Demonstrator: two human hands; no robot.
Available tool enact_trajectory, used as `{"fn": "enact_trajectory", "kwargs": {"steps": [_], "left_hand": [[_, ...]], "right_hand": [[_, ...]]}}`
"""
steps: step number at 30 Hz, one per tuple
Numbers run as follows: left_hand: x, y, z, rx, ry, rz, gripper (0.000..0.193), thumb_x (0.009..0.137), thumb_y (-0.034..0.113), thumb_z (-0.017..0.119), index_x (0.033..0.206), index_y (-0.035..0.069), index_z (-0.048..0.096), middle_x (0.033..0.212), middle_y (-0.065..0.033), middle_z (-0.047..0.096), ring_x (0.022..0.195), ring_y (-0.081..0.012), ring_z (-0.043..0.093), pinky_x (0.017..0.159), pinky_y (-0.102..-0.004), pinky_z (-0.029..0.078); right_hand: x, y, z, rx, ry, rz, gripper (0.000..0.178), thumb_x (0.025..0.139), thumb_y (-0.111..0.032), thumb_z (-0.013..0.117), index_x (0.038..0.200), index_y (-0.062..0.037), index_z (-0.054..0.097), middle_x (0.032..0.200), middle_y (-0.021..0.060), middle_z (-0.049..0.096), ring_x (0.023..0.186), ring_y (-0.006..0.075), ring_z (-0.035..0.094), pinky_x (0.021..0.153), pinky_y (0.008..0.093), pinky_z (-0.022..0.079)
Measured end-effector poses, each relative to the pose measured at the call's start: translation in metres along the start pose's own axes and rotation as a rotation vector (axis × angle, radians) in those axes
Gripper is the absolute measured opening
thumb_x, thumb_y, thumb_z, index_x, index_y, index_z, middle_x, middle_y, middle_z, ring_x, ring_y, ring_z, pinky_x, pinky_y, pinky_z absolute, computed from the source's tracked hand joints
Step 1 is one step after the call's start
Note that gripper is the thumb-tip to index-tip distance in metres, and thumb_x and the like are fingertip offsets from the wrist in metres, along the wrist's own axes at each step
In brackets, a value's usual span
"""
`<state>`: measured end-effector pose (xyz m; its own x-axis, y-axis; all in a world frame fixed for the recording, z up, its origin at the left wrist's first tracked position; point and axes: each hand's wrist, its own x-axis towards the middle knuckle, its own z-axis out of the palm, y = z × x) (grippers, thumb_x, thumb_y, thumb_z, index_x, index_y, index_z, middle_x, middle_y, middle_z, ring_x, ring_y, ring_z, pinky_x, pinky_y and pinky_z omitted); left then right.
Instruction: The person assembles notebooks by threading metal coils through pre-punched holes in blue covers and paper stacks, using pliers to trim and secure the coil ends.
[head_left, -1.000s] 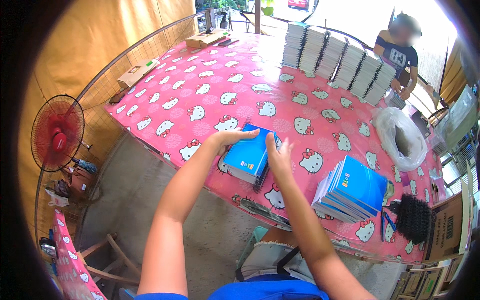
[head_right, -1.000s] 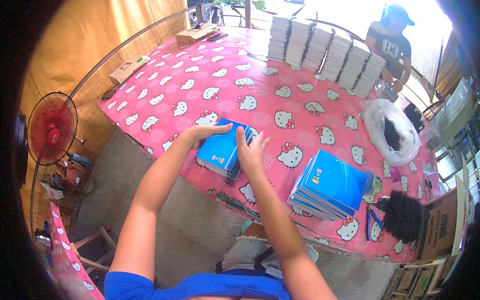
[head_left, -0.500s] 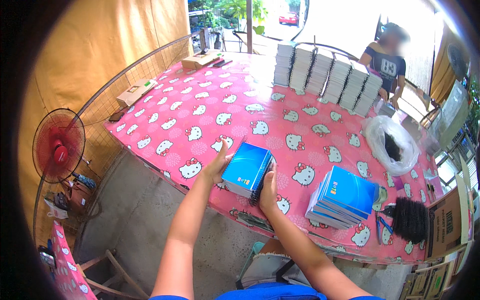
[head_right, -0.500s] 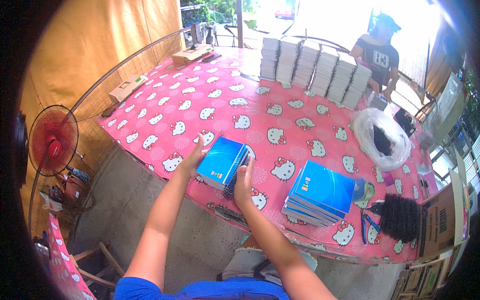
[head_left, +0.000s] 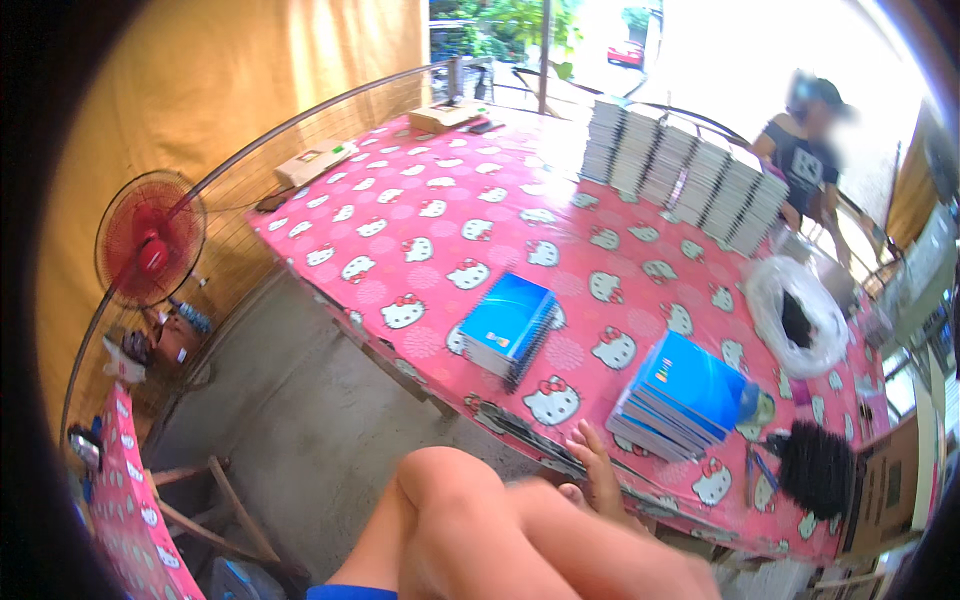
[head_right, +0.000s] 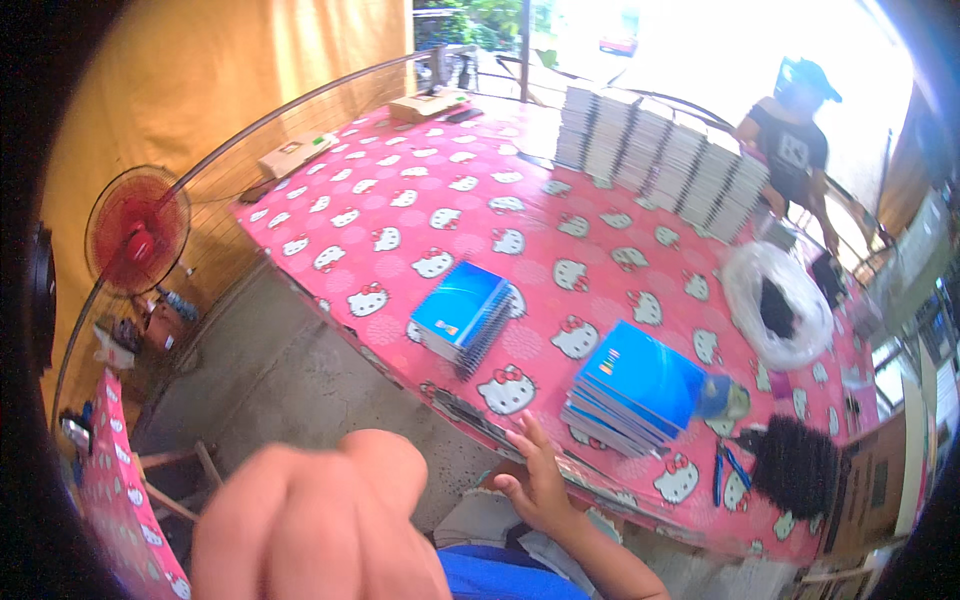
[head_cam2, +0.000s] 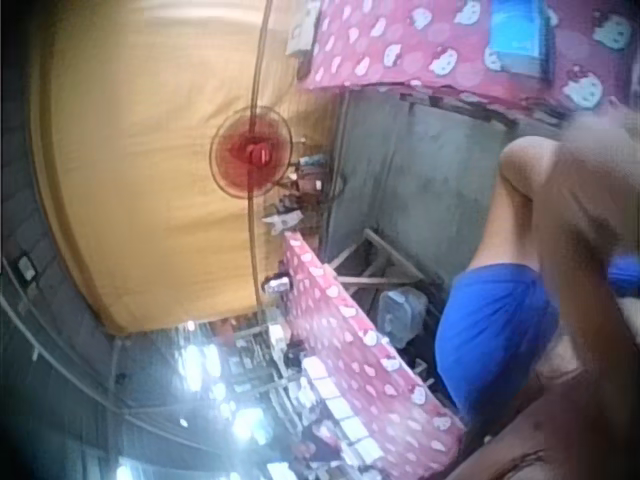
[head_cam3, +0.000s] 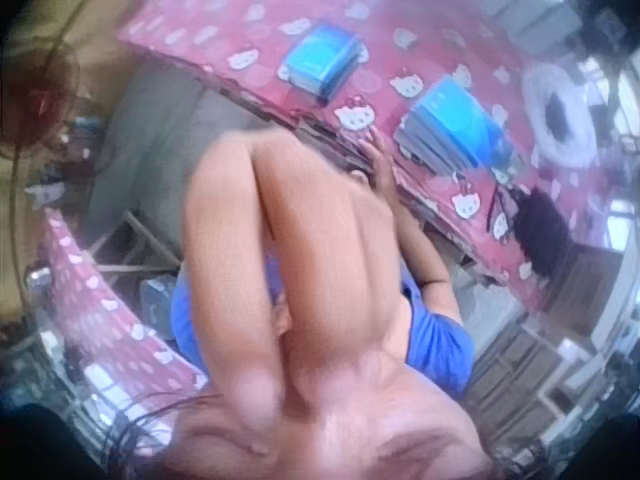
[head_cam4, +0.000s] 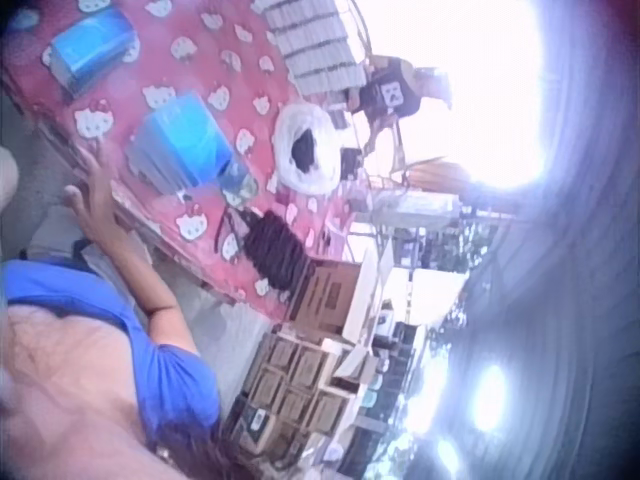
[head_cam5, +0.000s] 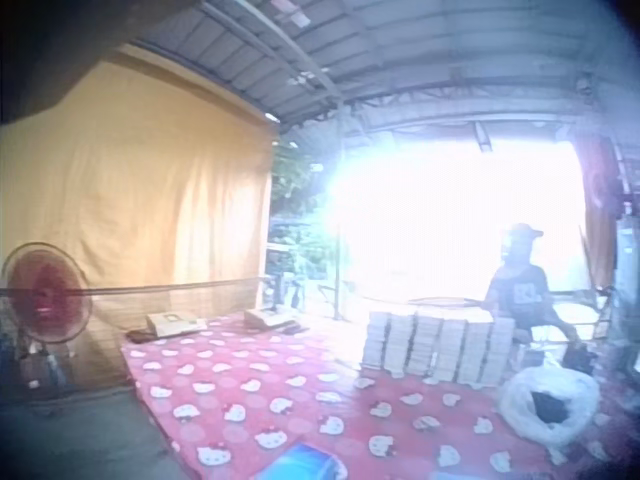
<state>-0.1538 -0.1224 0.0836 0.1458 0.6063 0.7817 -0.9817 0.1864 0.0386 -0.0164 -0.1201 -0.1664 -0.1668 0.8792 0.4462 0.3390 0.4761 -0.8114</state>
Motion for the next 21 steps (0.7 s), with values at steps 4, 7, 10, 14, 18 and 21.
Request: {"fn": "enact_trajectory", "kwargs": {"steps": [4,7,10,14,18,21], "left_hand": [[-0.016,-0.067,0.019,-0.450,-0.034,0.047,0.008,0.082,0.001,0.063,0.083,-0.006,0.065,0.087,-0.0185,0.059,0.072,-0.0247,0.056,0.061,-0.0329,0.047],[0.006,-0.103,-0.022,-0.612,-0.418,-0.227,0.012,0.082,0.002,0.063,0.089,-0.008,0.063,0.091,-0.0175,0.058,0.070,-0.0263,0.057,0.065,-0.0380,0.047],[0.042,-0.079,-0.051,0.276,-0.505,-0.752,0.006,0.083,0.006,0.065,0.084,-0.001,0.065,0.085,-0.0155,0.064,0.074,-0.0273,0.062,0.074,-0.0377,0.051],[0.077,-0.133,-0.138,1.246,-0.784,-0.717,0.026,0.082,0.015,0.067,0.104,0.001,0.065,0.100,-0.0125,0.065,0.091,-0.0214,0.061,0.081,-0.0328,0.048],[0.077,-0.156,-0.216,1.762,-0.813,-1.109,0.030,0.079,0.017,0.071,0.103,0.001,0.067,0.093,-0.0109,0.067,0.083,-0.0154,0.061,0.076,-0.0304,0.049],[0.075,-0.164,-0.219,1.613,-0.623,-1.398,0.025,0.076,0.016,0.073,0.095,-0.001,0.069,0.081,-0.0081,0.068,0.073,-0.0129,0.061,0.070,-0.0306,0.049]], "right_hand": [[-0.005,-0.064,-0.050,0.097,0.056,0.036,0.047,0.091,-0.032,0.060,0.123,0.0017,0.052,0.138,0.0255,0.043,0.122,0.0346,0.050,0.101,0.0420,0.039],[-0.066,-0.049,-0.094,0.052,0.313,0.153,0.046,0.090,-0.033,0.062,0.118,0.0033,0.056,0.131,0.0266,0.049,0.119,0.0342,0.053,0.101,0.0425,0.040],[-0.067,-0.081,-0.158,-0.451,0.542,0.018,0.039,0.085,-0.027,0.066,0.112,0.0011,0.060,0.122,0.0235,0.057,0.114,0.0332,0.056,0.097,0.0413,0.042],[-0.092,-0.009,-0.287,-0.963,0.762,0.419,0.026,0.078,-0.022,0.070,0.094,-0.0015,0.064,0.094,0.0164,0.063,0.090,0.0322,0.062,0.080,0.0396,0.048],[-0.097,0.044,-0.345,-1.268,0.662,0.895,0.031,0.075,-0.027,0.073,0.091,-0.0027,0.065,0.093,0.0147,0.063,0.092,0.0319,0.061,0.079,0.0421,0.050],[-0.106,0.075,-0.351,-1.394,0.473,1.163,0.023,0.077,-0.022,0.070,0.091,-0.0045,0.067,0.102,0.0151,0.065,0.102,0.0321,0.061,0.082,0.0425,0.053]]}}
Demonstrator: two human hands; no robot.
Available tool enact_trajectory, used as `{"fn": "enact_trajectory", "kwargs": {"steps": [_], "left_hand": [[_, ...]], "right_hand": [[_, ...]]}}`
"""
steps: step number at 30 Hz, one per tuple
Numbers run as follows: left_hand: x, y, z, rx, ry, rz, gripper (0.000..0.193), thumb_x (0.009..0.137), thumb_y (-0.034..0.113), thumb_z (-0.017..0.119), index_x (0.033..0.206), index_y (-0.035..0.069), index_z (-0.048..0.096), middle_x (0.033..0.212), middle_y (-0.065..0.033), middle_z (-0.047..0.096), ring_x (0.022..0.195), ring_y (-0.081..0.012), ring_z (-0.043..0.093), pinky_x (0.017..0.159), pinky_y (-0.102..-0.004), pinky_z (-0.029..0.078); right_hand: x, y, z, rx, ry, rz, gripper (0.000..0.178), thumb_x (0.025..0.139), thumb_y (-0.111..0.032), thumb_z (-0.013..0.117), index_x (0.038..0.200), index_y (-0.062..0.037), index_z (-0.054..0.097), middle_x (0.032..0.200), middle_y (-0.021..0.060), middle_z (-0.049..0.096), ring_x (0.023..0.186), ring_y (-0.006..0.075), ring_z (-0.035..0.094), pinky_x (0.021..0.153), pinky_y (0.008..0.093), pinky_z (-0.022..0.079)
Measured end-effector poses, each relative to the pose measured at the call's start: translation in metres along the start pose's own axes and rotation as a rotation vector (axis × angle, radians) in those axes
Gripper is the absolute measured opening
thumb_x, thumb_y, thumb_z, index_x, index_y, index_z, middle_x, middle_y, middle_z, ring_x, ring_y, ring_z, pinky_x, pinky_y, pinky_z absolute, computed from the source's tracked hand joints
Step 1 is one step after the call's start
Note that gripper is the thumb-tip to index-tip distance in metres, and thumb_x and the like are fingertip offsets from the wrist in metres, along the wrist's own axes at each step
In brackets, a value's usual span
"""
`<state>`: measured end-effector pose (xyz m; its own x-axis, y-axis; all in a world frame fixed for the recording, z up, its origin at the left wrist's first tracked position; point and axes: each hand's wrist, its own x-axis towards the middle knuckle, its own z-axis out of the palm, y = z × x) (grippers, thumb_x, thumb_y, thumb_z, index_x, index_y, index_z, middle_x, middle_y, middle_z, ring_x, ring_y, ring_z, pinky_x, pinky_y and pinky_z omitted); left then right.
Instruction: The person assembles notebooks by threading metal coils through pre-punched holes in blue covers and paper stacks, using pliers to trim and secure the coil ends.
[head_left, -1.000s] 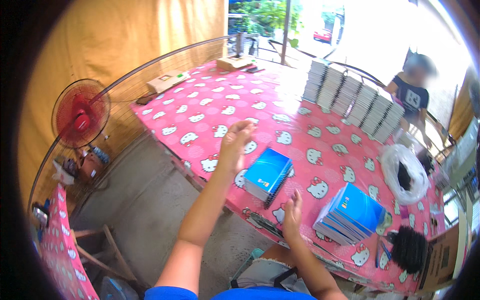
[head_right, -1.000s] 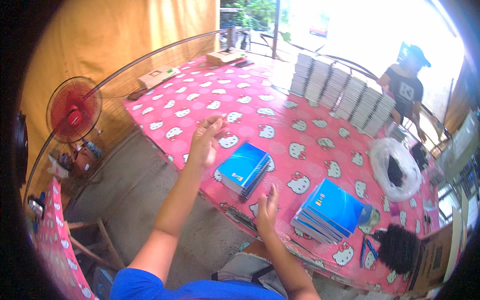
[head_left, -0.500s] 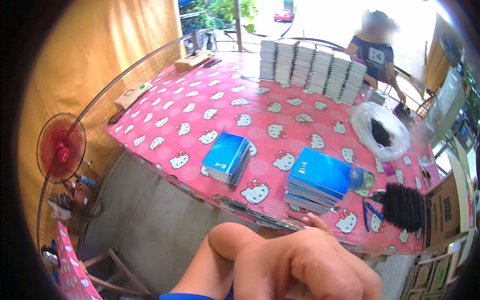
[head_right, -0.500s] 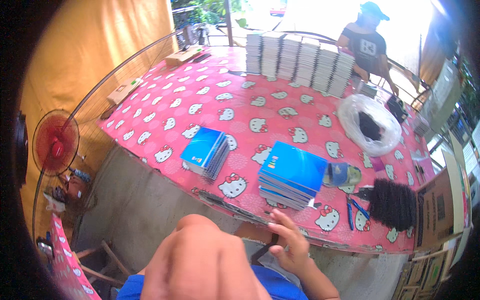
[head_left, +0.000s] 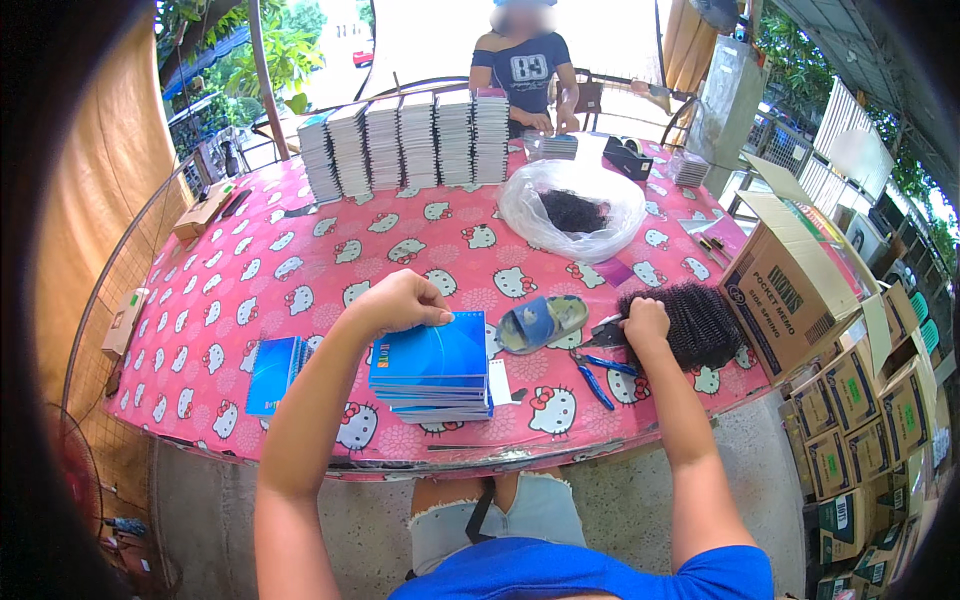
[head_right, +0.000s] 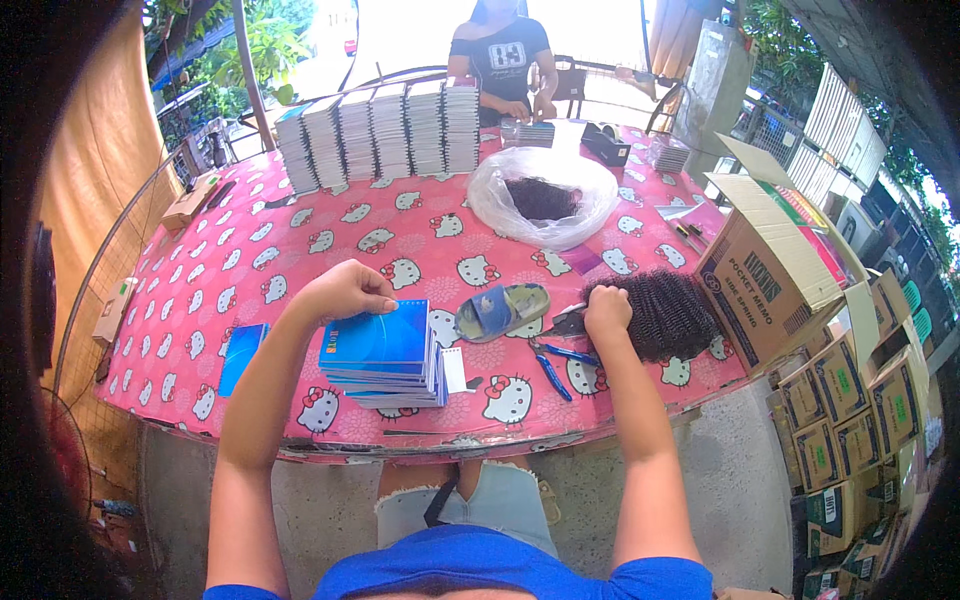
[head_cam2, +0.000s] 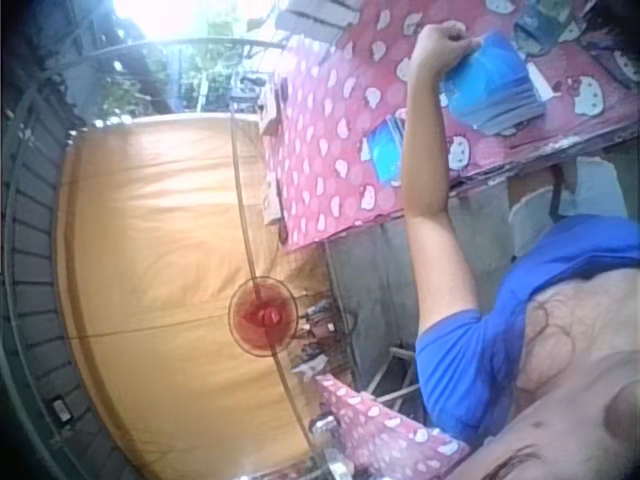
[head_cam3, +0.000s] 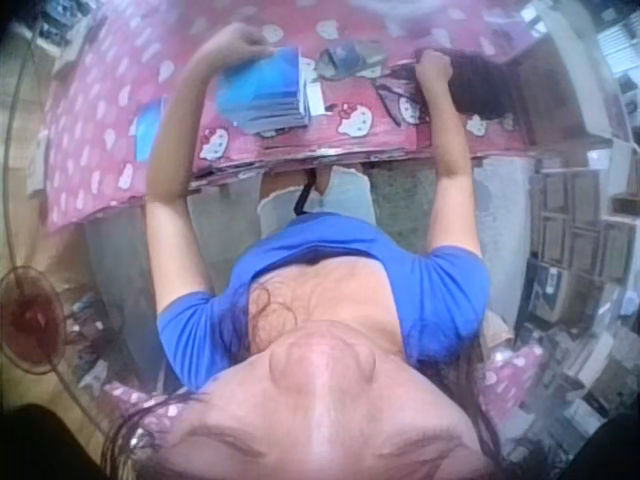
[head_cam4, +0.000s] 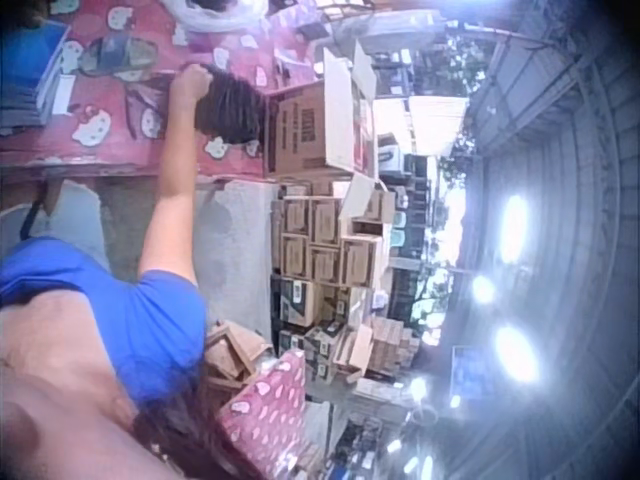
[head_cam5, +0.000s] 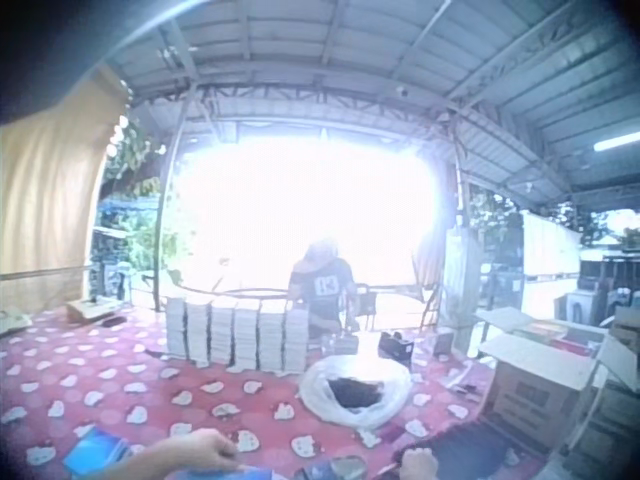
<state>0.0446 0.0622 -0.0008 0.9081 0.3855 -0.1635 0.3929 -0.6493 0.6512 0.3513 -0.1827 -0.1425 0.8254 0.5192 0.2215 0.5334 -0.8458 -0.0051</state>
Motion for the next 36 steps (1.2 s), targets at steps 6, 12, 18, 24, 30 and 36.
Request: {"fn": "enact_trajectory", "kwargs": {"steps": [6,12,18,24,30,36], "left_hand": [[-0.039,0.020,-0.005,-0.171,0.322,0.158,0.015,0.077,0.007,0.070,0.090,-0.001,0.069,0.075,-0.0055,0.067,0.069,-0.0096,0.060,0.064,-0.0273,0.049],[-0.067,0.026,0.022,0.091,0.644,0.444,0.015,0.076,0.014,0.071,0.087,0.003,0.070,0.077,-0.0064,0.069,0.071,-0.0187,0.064,0.070,-0.0305,0.049],[-0.069,0.040,0.049,0.306,0.958,0.422,0.011,0.076,0.018,0.072,0.083,0.010,0.071,0.092,-0.0050,0.068,0.093,-0.0227,0.061,0.093,-0.0461,0.036],[-0.077,0.034,0.061,0.020,0.909,0.320,0.015,0.075,0.024,0.074,0.083,0.011,0.070,0.093,-0.0035,0.066,0.103,-0.0235,0.055,0.097,-0.0532,0.027],[-0.078,0.043,0.065,-0.021,0.902,0.298,0.017,0.073,0.026,0.076,0.082,0.013,0.071,0.085,0.0007,0.065,0.096,-0.0208,0.054,0.096,-0.0547,0.025],[-0.075,0.042,0.064,0.020,0.970,0.390,0.017,0.069,0.020,0.078,0.080,0.009,0.072,0.079,-0.0008,0.066,0.089,-0.0186,0.055,0.084,-0.0395,0.036]], "right_hand": [[0.020,0.018,-0.004,0.178,0.135,0.034,0.021,0.080,-0.017,0.063,0.085,0.0026,0.065,0.089,0.0247,0.065,0.085,0.0393,0.065,0.078,0.0477,0.051],[-0.002,-0.004,-0.005,0.060,0.094,-0.114,0.020,0.080,-0.018,0.067,0.087,0.0006,0.063,0.090,0.0236,0.064,0.087,0.0375,0.065,0.077,0.0454,0.052],[0.023,0.029,-0.009,0.153,0.093,0.003,0.015,0.080,-0.005,0.055,0.090,0.0024,0.064,0.097,0.0257,0.062,0.092,0.0399,0.063,0.080,0.0467,0.051],[-0.061,-0.064,-0.125,0.864,0.189,-0.585,0.025,0.079,-0.001,0.062,0.103,-0.0003,0.068,0.091,0.0141,0.063,0.077,0.0214,0.061,0.067,0.0318,0.048],[-0.107,-0.107,-0.169,1.203,-0.023,-0.741,0.022,0.078,-0.010,0.072,0.100,-0.0066,0.071,0.085,0.0079,0.065,0.071,0.0129,0.061,0.062,0.0264,0.047],[-0.097,-0.112,-0.174,1.059,0.178,-0.785,0.021,0.072,-0.007,0.073,0.092,-0.0043,0.067,0.084,0.0078,0.060,0.077,0.0206,0.060,0.068,0.0312,0.047]]}}
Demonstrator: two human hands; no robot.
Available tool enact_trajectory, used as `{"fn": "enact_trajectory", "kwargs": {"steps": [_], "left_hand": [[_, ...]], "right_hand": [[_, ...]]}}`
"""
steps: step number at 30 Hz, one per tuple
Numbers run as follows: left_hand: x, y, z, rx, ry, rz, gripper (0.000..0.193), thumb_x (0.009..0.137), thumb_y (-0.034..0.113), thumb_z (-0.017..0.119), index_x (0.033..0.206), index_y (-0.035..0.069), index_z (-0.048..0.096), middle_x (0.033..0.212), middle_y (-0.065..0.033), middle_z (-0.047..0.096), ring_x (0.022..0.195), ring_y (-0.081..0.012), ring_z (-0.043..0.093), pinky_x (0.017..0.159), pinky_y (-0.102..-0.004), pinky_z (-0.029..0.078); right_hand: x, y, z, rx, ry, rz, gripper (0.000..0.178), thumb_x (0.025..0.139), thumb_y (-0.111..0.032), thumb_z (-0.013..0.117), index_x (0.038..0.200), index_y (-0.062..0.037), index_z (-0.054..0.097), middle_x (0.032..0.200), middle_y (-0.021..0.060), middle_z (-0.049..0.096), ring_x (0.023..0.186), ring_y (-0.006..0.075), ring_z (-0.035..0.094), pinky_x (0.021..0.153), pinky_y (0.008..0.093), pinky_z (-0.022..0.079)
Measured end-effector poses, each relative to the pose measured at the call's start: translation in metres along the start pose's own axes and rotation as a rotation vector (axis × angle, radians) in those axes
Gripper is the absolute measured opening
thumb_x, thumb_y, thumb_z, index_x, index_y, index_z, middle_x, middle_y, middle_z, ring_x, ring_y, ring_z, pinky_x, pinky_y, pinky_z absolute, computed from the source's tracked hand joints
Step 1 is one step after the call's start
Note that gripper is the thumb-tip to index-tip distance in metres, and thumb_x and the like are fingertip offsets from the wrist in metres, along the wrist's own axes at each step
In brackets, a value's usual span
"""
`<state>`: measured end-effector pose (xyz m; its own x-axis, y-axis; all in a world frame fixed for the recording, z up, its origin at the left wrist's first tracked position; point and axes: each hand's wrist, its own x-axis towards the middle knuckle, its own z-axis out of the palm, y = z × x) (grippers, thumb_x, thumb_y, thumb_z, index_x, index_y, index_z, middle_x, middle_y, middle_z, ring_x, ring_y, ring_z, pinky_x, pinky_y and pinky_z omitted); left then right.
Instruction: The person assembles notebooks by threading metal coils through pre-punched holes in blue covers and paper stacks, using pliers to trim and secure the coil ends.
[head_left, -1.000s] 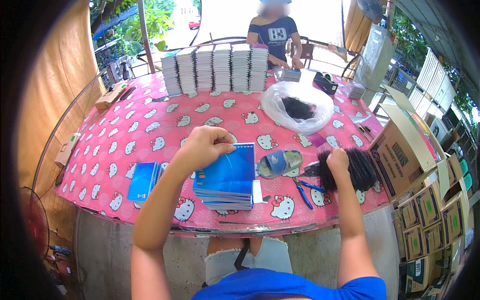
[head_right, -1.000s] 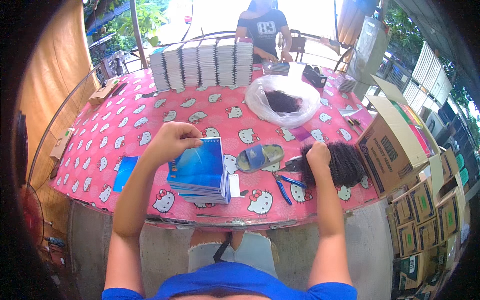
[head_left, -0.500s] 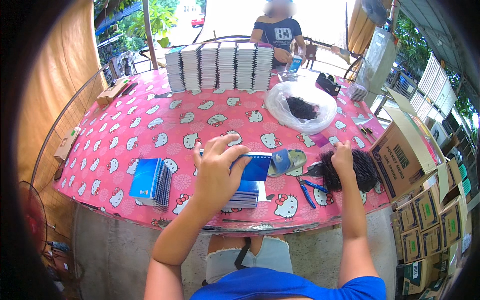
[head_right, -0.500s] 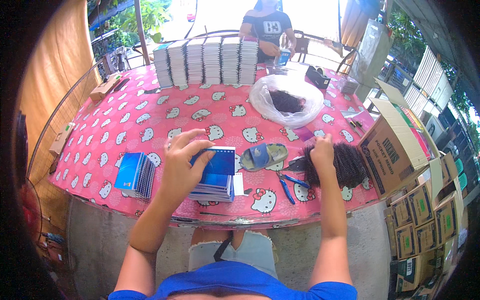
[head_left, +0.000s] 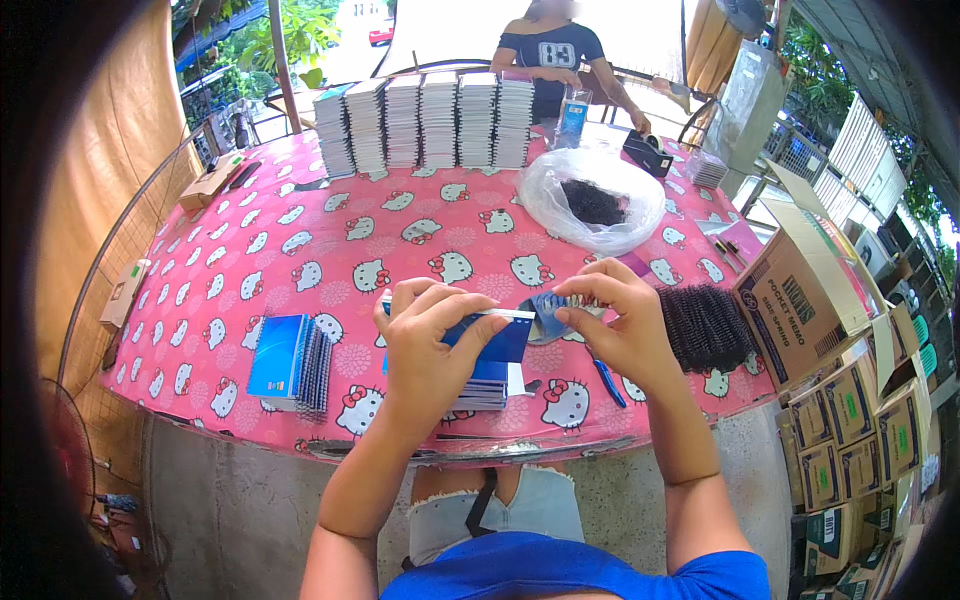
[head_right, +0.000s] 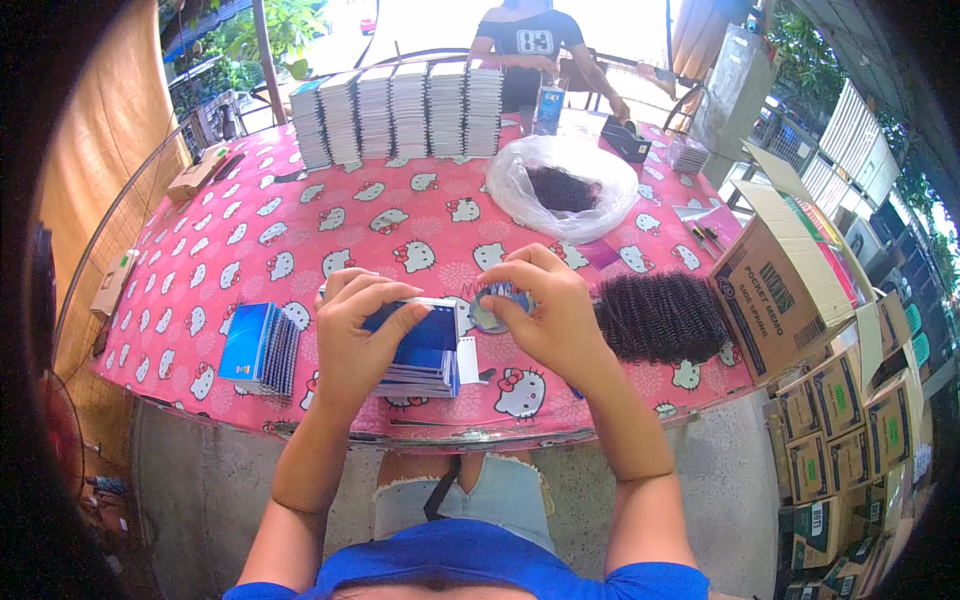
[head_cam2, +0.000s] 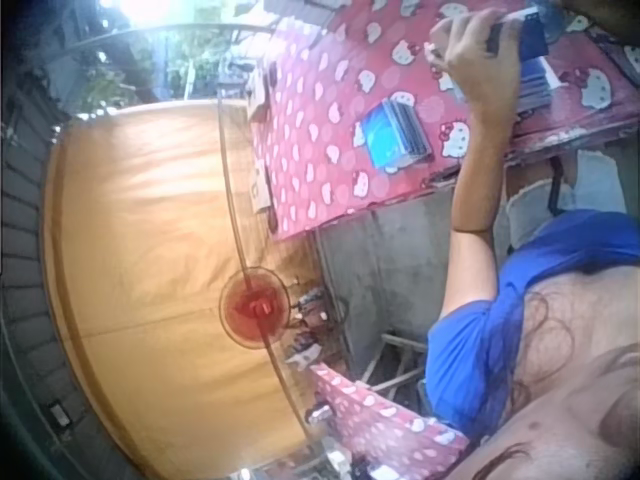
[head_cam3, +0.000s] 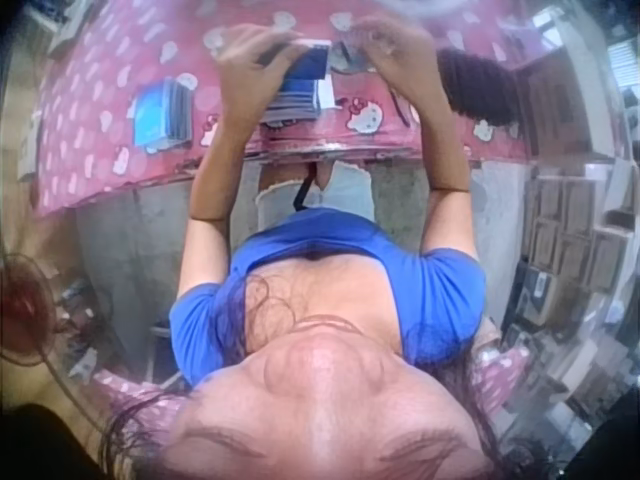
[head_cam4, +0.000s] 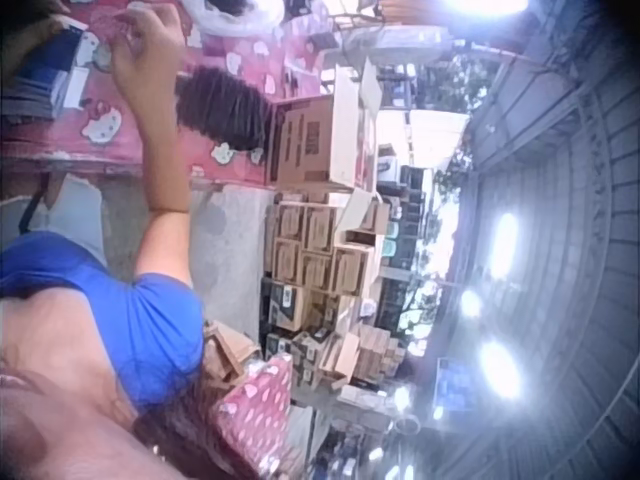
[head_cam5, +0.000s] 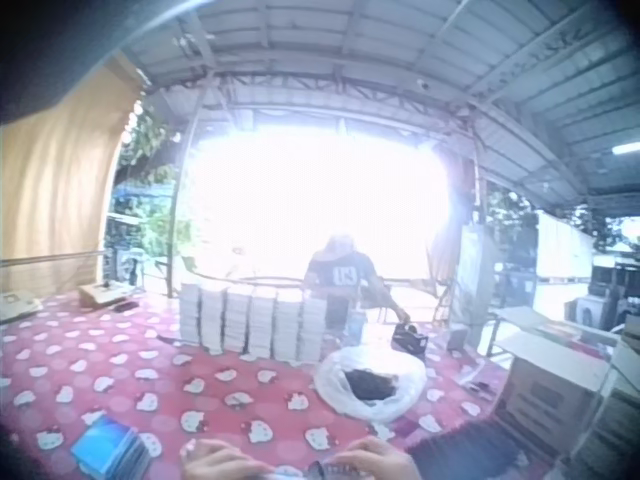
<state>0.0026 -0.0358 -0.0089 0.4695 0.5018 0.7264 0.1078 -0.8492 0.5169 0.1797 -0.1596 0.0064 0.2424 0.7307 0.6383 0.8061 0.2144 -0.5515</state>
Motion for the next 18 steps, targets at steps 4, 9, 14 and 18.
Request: {"fn": "enact_trajectory", "kwargs": {"steps": [4,9,14,18], "left_hand": [[-0.001,0.001,0.000,0.020,0.016,0.049,0.018,0.068,0.018,0.079,0.081,0.007,0.072,0.079,-0.0023,0.067,0.085,-0.0187,0.056,0.079,-0.0340,0.042],[-0.002,0.003,0.001,0.057,0.048,0.018,0.019,0.068,0.019,0.080,0.081,0.008,0.071,0.077,-0.0021,0.066,0.085,-0.0190,0.056,0.079,-0.0346,0.040],[-0.008,0.002,0.003,0.063,0.059,-0.053,0.018,0.070,0.024,0.078,0.081,0.012,0.070,0.080,0.0008,0.065,0.088,-0.0190,0.053,0.085,-0.0387,0.029],[-0.009,0.001,0.000,0.069,0.023,-0.053,0.021,0.067,0.022,0.078,0.084,0.012,0.069,0.081,0.0009,0.065,0.087,-0.0183,0.054,0.082,-0.0377,0.030]], "right_hand": [[0.003,-0.003,0.003,0.008,-0.015,-0.008,0.018,0.071,-0.004,0.071,0.088,-0.0036,0.063,0.083,0.0087,0.059,0.079,0.0236,0.060,0.070,0.0333,0.047],[0.003,-0.003,0.003,0.080,-0.100,-0.076,0.014,0.073,-0.002,0.068,0.085,-0.0015,0.061,0.082,0.0093,0.059,0.076,0.0237,0.060,0.069,0.0335,0.047],[0.002,-0.008,0.006,0.259,-0.258,0.177,0.022,0.079,-0.006,0.067,0.099,-0.0012,0.060,0.083,0.0110,0.060,0.072,0.0242,0.060,0.065,0.0326,0.047],[-0.001,-0.007,0.009,-0.112,-0.167,-0.128,0.029,0.083,-0.016,0.067,0.107,-0.0024,0.058,0.084,0.0110,0.060,0.073,0.0260,0.061,0.062,0.0327,0.048]]}}
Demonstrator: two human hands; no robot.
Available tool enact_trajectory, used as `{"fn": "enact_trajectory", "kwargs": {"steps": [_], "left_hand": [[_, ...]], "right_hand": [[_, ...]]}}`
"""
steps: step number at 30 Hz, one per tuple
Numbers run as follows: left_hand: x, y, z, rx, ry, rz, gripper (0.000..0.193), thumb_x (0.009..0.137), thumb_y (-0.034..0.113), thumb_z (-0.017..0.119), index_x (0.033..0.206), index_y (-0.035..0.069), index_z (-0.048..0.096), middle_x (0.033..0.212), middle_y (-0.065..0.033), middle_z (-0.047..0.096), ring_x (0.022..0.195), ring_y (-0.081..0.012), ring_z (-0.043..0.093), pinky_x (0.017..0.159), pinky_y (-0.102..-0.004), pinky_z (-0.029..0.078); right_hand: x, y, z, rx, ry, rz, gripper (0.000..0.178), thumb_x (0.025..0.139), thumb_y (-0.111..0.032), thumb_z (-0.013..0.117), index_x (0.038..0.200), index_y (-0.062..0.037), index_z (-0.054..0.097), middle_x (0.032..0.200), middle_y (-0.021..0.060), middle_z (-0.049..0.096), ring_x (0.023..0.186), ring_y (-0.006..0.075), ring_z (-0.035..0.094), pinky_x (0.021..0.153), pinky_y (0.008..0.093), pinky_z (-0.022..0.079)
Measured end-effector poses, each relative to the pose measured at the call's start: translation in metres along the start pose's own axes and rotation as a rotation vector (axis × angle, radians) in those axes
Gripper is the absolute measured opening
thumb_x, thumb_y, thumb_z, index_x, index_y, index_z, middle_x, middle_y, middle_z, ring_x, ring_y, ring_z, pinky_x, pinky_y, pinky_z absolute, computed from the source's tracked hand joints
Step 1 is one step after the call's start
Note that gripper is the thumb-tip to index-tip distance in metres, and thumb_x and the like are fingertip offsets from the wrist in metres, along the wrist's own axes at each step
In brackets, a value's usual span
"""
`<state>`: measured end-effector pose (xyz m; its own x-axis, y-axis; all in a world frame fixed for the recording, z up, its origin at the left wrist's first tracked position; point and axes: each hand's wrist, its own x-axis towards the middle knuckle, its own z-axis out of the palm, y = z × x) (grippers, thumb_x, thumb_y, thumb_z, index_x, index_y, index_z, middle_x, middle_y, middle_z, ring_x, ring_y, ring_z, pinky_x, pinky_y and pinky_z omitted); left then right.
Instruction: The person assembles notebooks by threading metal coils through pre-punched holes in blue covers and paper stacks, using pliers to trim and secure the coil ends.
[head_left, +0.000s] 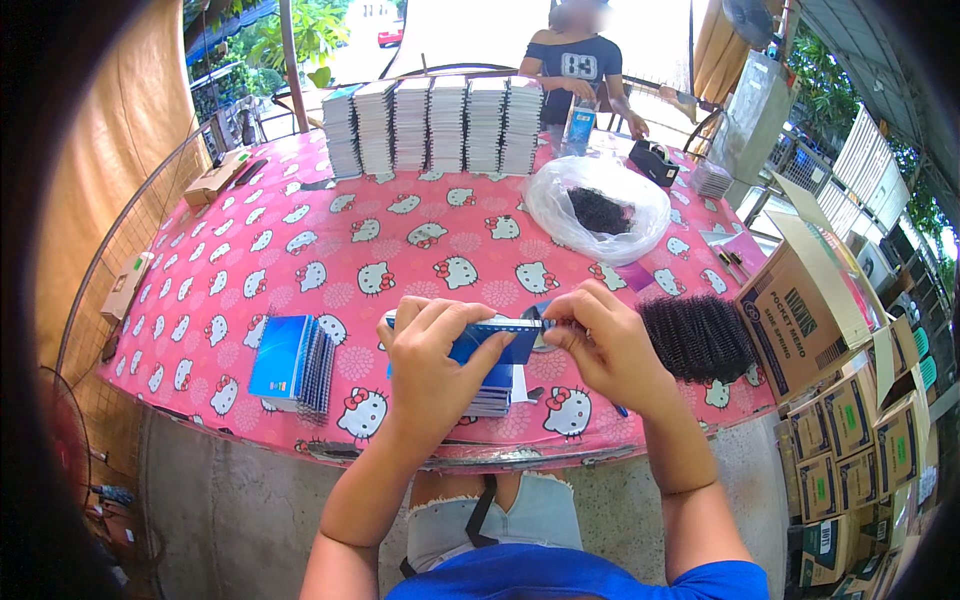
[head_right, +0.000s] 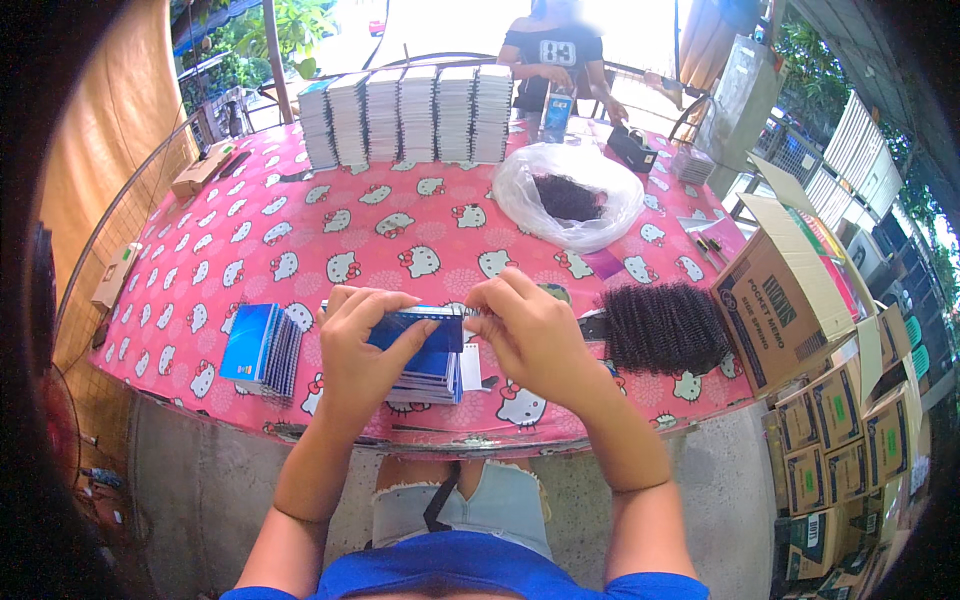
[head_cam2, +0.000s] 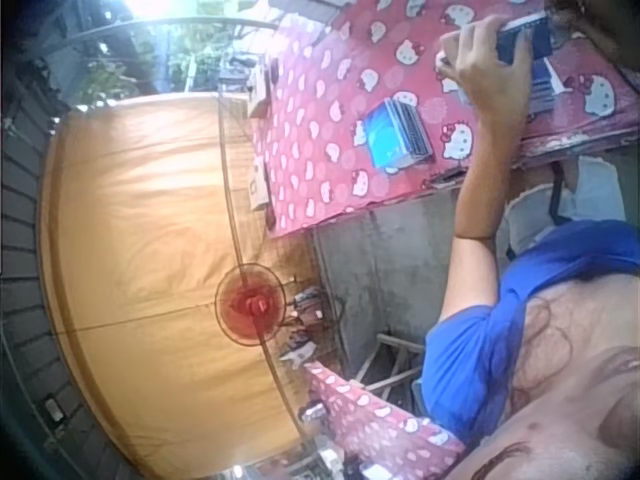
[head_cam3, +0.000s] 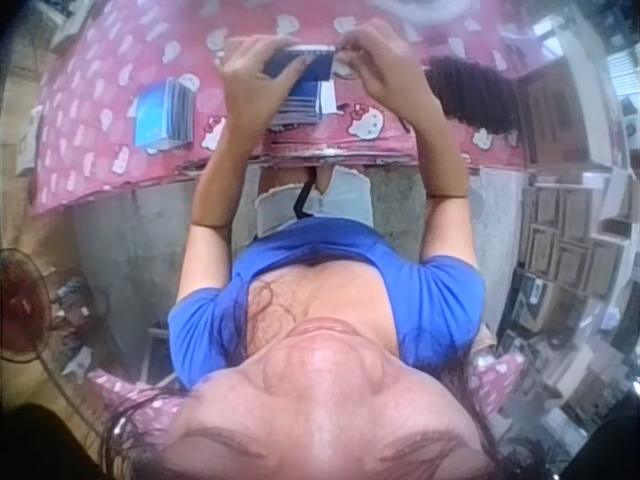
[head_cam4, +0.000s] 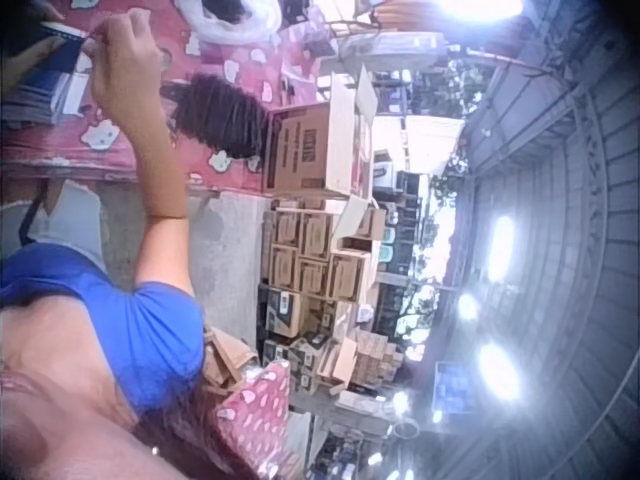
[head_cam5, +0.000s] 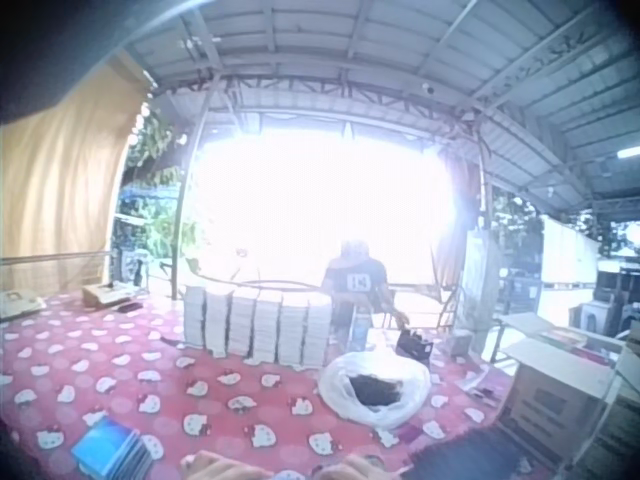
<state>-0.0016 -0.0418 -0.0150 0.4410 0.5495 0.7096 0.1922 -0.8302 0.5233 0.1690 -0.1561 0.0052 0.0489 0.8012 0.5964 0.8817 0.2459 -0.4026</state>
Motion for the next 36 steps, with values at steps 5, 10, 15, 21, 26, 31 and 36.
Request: {"fn": "enact_trajectory", "kwargs": {"steps": [5,10,15,21,26,31,36], "left_hand": [[0.000,0.003,0.000,-0.002,0.008,0.019,0.021,0.067,0.021,0.078,0.084,0.012,0.070,0.081,0.0013,0.065,0.086,-0.0179,0.054,0.081,-0.0362,0.031],[0.002,-0.002,0.001,0.006,0.028,0.032,0.020,0.066,0.020,0.079,0.082,0.012,0.070,0.080,0.0013,0.066,0.085,-0.0177,0.055,0.080,-0.0357,0.031],[0.014,-0.007,-0.008,-0.051,0.003,-0.001,0.019,0.065,0.020,0.080,0.081,0.013,0.072,0.081,0.0008,0.067,0.086,-0.0179,0.056,0.082,-0.0369,0.034],[0.023,-0.017,-0.004,-0.038,-0.023,0.048,0.025,0.061,0.015,0.082,0.081,0.005,0.070,0.080,-0.0054,0.068,0.081,-0.0187,0.060,0.072,-0.0323,0.048],[0.028,-0.017,-0.007,-0.063,-0.080,-0.027,0.027,0.060,0.017,0.083,0.078,0.005,0.068,0.078,-0.0064,0.065,0.078,-0.0198,0.060,0.072,-0.0327,0.049],[0.033,-0.021,-0.006,-0.057,-0.126,-0.053,0.031,0.058,0.021,0.084,0.080,0.005,0.069,0.077,-0.0072,0.065,0.076,-0.0195,0.061,0.070,-0.0325,0.049],[0.032,-0.023,-0.007,-0.113,-0.161,-0.090,0.035,0.058,0.022,0.085,0.086,0.007,0.070,0.081,-0.0082,0.066,0.080,-0.0211,0.063,0.076,-0.0339,0.050]], "right_hand": [[0.007,-0.008,0.000,0.028,-0.017,0.044,0.020,0.084,-0.021,0.065,0.094,-0.0048,0.058,0.082,0.0109,0.057,0.075,0.0299,0.061,0.059,0.0370,0.048],[0.014,-0.024,0.006,-0.097,0.010,0.060,0.016,0.086,-0.020,0.062,0.089,-0.0047,0.060,0.081,0.0109,0.058,0.079,0.0288,0.062,0.061,0.0375,0.049],[0.034,0.061,-0.020,0.209,-0.137,0.329,0.028,0.083,-0.015,0.063,0.105,0.0015,0.061,0.098,0.0136,0.064,0.086,0.0205,0.062,0.076,0.0328,0.048],[-0.063,0.207,0.048,-0.225,-0.460,0.332,0.060,0.061,-0.028,0.079,0.111,-0.0040,0.056,0.099,0.0191,0.063,0.101,0.0359,0.059,0.087,0.0407,0.048],[-0.014,0.161,0.047,-0.327,-0.163,0.496,0.043,0.069,-0.019,0.066,0.106,-0.0018,0.054,0.088,0.0215,0.063,0.089,0.0371,0.063,0.073,0.0427,0.051],[0.038,0.093,-0.007,0.902,-0.021,0.159,0.050,0.066,-0.010,0.061,0.114,0.0029,0.051,0.091,0.0178,0.065,0.092,0.0328,0.065,0.068,0.0422,0.055],[0.043,0.077,-0.015,1.271,-0.054,0.235,0.039,0.066,-0.009,0.074,0.101,0.0028,0.060,0.093,0.0134,0.067,0.080,0.0264,0.064,0.068,0.0371,0.052]]}}
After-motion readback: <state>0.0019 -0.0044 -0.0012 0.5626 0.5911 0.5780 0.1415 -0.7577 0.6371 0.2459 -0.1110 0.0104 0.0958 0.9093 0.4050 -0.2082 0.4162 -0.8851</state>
